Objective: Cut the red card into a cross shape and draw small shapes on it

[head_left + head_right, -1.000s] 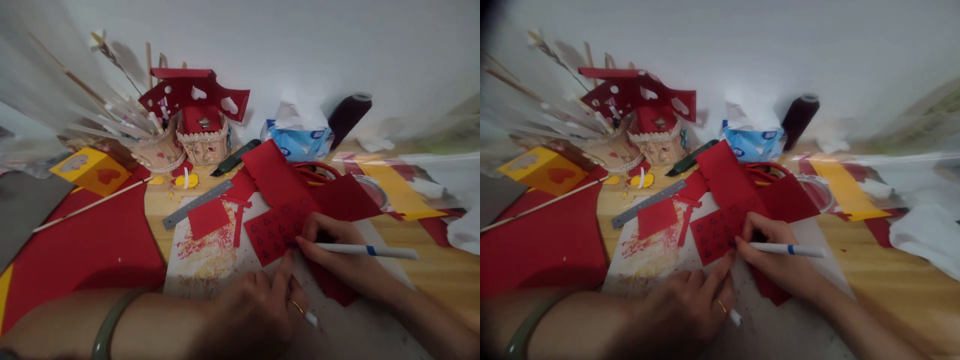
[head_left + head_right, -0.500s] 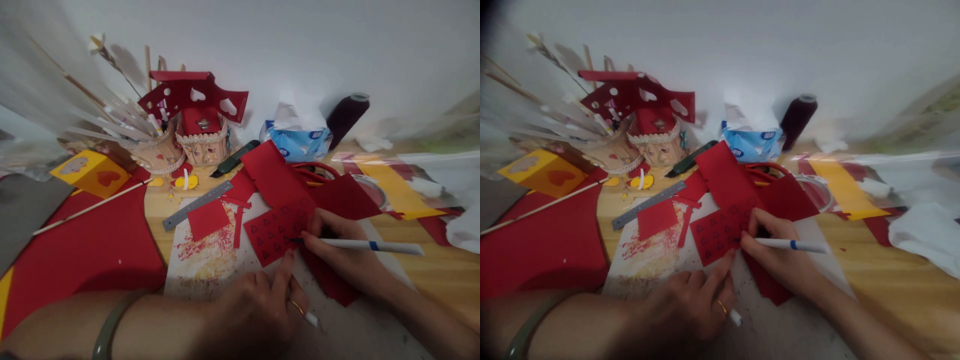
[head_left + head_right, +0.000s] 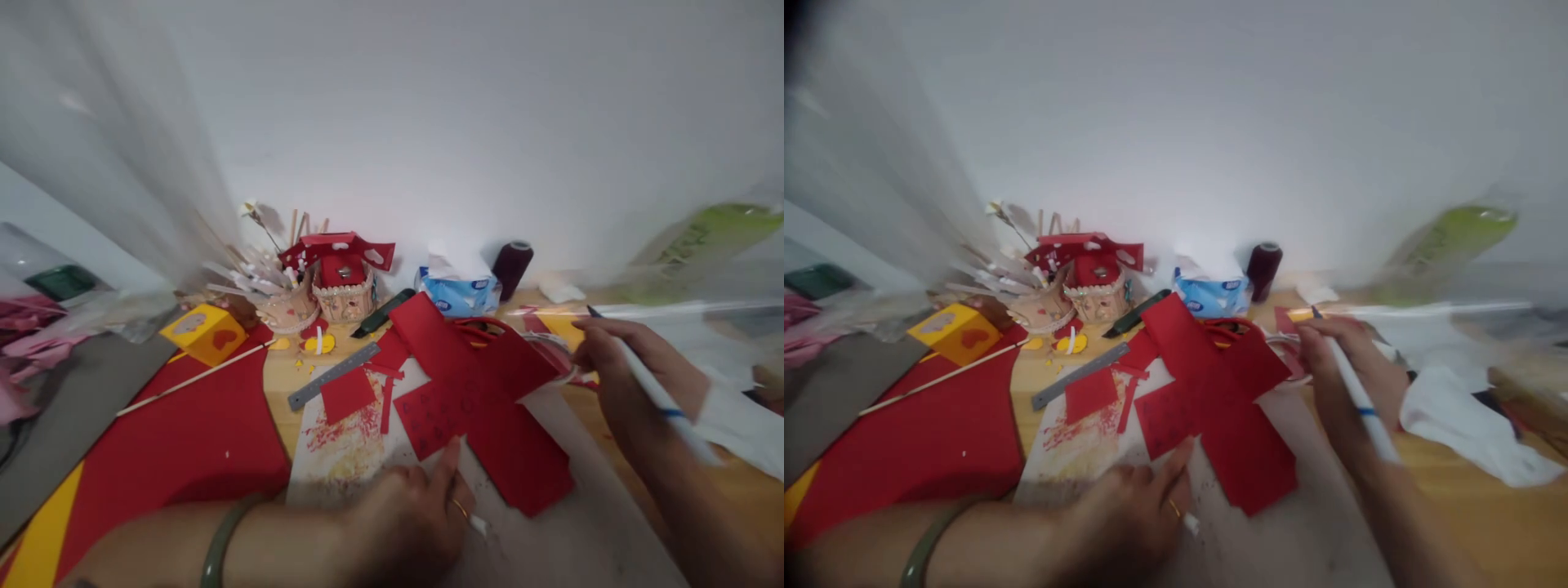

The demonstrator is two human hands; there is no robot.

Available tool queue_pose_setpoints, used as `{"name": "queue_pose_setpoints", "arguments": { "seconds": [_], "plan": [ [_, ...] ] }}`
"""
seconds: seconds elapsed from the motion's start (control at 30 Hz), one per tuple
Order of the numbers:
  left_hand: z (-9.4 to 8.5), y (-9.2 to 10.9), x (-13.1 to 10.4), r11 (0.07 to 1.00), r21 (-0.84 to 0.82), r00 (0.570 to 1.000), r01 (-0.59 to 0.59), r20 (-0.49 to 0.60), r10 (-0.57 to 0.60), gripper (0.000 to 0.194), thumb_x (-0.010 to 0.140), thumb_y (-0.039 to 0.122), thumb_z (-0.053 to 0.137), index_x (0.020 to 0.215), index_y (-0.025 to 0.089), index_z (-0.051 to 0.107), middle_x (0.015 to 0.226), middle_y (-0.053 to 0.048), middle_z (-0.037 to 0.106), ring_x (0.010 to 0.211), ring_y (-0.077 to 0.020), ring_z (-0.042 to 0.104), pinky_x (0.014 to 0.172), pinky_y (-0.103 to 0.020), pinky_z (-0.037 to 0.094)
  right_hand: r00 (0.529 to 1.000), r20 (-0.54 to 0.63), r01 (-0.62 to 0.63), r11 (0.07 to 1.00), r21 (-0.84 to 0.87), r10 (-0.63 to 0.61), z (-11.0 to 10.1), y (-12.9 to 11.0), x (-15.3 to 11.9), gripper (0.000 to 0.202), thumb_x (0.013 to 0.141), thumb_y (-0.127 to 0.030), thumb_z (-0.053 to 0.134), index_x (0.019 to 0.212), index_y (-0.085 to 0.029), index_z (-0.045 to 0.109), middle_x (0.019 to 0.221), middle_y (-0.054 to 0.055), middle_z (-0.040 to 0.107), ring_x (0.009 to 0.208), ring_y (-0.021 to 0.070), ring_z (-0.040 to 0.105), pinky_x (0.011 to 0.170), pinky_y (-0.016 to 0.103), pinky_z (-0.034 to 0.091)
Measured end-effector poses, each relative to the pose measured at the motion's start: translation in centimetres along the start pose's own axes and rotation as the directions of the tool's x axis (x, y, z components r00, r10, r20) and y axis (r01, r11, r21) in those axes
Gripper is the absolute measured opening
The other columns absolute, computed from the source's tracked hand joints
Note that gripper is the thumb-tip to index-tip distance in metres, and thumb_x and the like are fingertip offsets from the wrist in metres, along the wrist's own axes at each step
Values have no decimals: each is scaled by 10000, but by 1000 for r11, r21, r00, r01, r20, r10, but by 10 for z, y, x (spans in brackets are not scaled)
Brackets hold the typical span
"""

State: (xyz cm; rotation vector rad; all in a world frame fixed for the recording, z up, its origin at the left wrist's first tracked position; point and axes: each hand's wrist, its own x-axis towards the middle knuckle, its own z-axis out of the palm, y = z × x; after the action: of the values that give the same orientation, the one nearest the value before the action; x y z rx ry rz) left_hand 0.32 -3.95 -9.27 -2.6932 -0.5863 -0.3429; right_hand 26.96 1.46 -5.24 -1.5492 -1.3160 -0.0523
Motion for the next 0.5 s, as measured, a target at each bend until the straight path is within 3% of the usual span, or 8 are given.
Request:
{"name": "queue_pose_setpoints", "arguments": {
  "seconds": [0.13,0.3,0.4,0.5],
  "plan": [
    [3,-1,-1,999,-32,994,-10,106,14,288,896,197,470,1076,25,614,1283,-309,614,492,-184,658,319,-279,429,988,135,94,991,-93,-81,12,11,11,374,829,-550,613,984,-225,714,727,64,686,651,280,626,614,378,416],
    [0,-5,1,991,-131,980,20,199,6,302,938,233,451,1121,43,599,1313,-260,620,582,-201,705,372,-315,507,933,316,192,981,-29,-173,26,18,9,227,777,-398,632,925,-243,706,678,49,691,608,277,638,574,359,426],
    [-4,-6,0,993,-118,985,-8,170,29,324,969,277,429,1140,60,599,1380,-241,578,674,-191,723,449,-304,544,927,308,214,976,30,-212,26,16,5,203,789,-346,595,933,-247,697,666,38,684,599,267,638,579,363,455],
    [-6,-6,-2,992,-105,989,-74,123,87,351,973,301,426,1181,73,593,1404,-212,568,658,-169,712,477,-301,544,952,210,211,974,84,-224,22,9,2,209,832,-355,567,973,-247,677,799,63,726,713,277,672,657,384,501]
  ]
}}
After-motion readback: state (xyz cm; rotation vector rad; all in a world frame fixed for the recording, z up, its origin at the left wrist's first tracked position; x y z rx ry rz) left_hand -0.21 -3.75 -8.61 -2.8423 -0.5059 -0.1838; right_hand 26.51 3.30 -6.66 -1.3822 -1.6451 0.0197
